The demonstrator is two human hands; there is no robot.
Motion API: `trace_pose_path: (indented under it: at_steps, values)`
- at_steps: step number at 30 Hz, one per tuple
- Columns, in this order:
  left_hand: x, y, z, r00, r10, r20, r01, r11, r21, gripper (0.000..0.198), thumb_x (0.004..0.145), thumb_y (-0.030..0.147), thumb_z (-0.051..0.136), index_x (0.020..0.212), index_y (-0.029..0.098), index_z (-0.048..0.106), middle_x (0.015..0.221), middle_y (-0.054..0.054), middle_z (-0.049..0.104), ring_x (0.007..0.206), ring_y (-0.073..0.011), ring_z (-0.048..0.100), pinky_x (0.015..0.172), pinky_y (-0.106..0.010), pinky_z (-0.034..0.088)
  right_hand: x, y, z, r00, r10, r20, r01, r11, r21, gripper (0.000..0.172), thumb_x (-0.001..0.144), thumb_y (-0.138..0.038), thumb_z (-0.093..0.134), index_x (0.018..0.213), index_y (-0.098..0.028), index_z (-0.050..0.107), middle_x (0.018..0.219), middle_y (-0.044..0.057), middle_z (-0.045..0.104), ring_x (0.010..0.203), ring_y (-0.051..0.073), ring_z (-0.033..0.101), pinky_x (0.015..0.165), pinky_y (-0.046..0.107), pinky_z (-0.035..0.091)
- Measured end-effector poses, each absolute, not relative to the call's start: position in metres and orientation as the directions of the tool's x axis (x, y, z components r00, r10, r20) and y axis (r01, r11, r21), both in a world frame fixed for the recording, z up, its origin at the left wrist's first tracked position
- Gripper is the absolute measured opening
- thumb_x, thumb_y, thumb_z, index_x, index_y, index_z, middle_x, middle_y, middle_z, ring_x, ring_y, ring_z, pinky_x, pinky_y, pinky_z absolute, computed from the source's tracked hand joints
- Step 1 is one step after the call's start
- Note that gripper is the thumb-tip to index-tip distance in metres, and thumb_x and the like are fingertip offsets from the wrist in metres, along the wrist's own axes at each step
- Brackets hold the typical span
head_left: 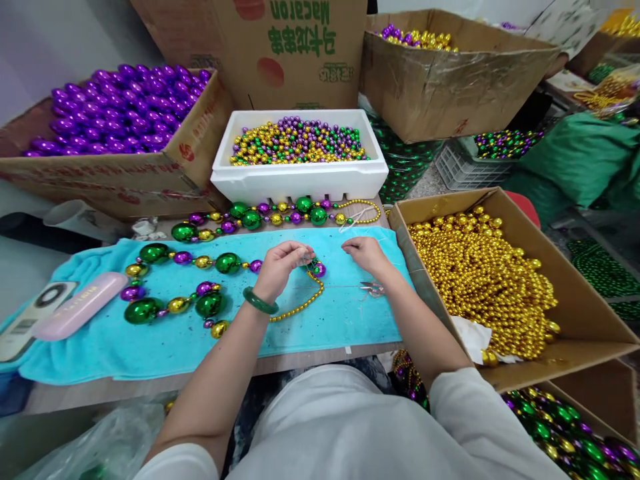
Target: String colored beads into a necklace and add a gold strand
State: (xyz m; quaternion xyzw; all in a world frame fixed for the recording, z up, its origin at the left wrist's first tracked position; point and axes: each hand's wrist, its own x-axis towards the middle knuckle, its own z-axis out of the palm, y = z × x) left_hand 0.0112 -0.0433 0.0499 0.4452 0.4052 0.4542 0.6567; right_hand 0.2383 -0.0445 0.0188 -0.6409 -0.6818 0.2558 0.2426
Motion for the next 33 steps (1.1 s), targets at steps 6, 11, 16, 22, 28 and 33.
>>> trace_pose_path:
  at_steps: [6, 11, 16, 22, 28, 33]
  values:
    - [0.01, -0.042, 0.052, 0.231, 0.959, -0.164, -0.218, 0.215, 0.952, 0.021, 0.064, 0.033, 0.076, 0.073, 0.016, 0.068, 0.083, -0.005, 0.068, 0.081, -0.0172, 0.064, 0.071, -0.029, 0.051, 0.247, -0.072, 0.05, 0.051, 0.997, 0.05, 0.758, -0.007, -0.652, 0.014, 0.075, -0.019, 0.064, 0.083, -0.019, 0.075, 0.094, 0.008, 0.072, 0.083, 0.021, 0.064, 0.075, 0.031, 0.047]
    - [0.013, -0.047, 0.055, 0.22, 0.967, -0.127, -0.21, 0.174, 0.962, 0.021, 0.064, 0.034, 0.076, 0.072, 0.017, 0.068, 0.088, -0.006, 0.068, 0.084, -0.018, 0.062, 0.073, -0.03, 0.049, 0.185, -0.06, 0.034, -0.052, 0.996, -0.067, 0.153, -0.058, -0.987, 0.021, 0.07, -0.027, 0.065, 0.088, -0.017, 0.071, 0.077, 0.002, 0.07, 0.054, 0.012, 0.055, 0.051, 0.025, 0.045]
    - [0.003, -0.046, 0.052, 0.144, 0.989, -0.034, -0.175, 0.059, 0.983, 0.014, 0.067, 0.031, 0.073, 0.068, 0.018, 0.069, 0.096, -0.006, 0.068, 0.1, -0.0207, 0.059, 0.086, -0.032, 0.044, 0.148, -0.057, 0.021, -0.144, 0.981, -0.129, -0.095, -0.143, -0.985, 0.022, 0.062, -0.031, 0.071, 0.08, -0.017, 0.069, 0.066, 0.0, 0.066, 0.056, 0.012, 0.058, 0.043, 0.02, 0.04]
    - [0.0, -0.048, 0.05, 0.089, 0.995, -0.049, -0.216, 0.068, 0.974, 0.014, 0.065, 0.031, 0.073, 0.067, 0.018, 0.069, 0.095, -0.006, 0.068, 0.098, -0.0198, 0.058, 0.085, -0.032, 0.043, 0.135, -0.061, 0.023, -0.123, 0.976, -0.181, -0.091, -0.193, -0.977, 0.02, 0.06, -0.03, 0.072, 0.075, -0.018, 0.069, 0.063, -0.001, 0.065, 0.05, 0.011, 0.056, 0.04, 0.019, 0.035]
    - [0.003, -0.05, 0.05, 0.062, 0.997, -0.056, -0.254, 0.07, 0.965, 0.013, 0.063, 0.03, 0.074, 0.067, 0.018, 0.07, 0.09, -0.005, 0.068, 0.089, -0.0174, 0.058, 0.08, -0.03, 0.043, 0.128, -0.064, 0.023, -0.066, 0.985, -0.16, -0.076, -0.165, -0.983, 0.016, 0.059, -0.029, 0.069, 0.071, -0.018, 0.069, 0.057, -0.003, 0.061, 0.047, 0.009, 0.048, 0.043, 0.021, 0.036]
    - [0.003, -0.05, 0.049, 0.034, 0.995, -0.095, -0.277, 0.101, 0.956, 0.015, 0.062, 0.031, 0.075, 0.068, 0.018, 0.07, 0.088, -0.004, 0.069, 0.077, -0.0136, 0.056, 0.067, -0.026, 0.041, 0.128, -0.063, 0.024, -0.087, 0.987, -0.138, -0.082, -0.146, -0.986, 0.014, 0.059, -0.03, 0.069, 0.064, -0.018, 0.066, 0.053, -0.004, 0.058, 0.046, 0.009, 0.045, 0.047, 0.022, 0.036]
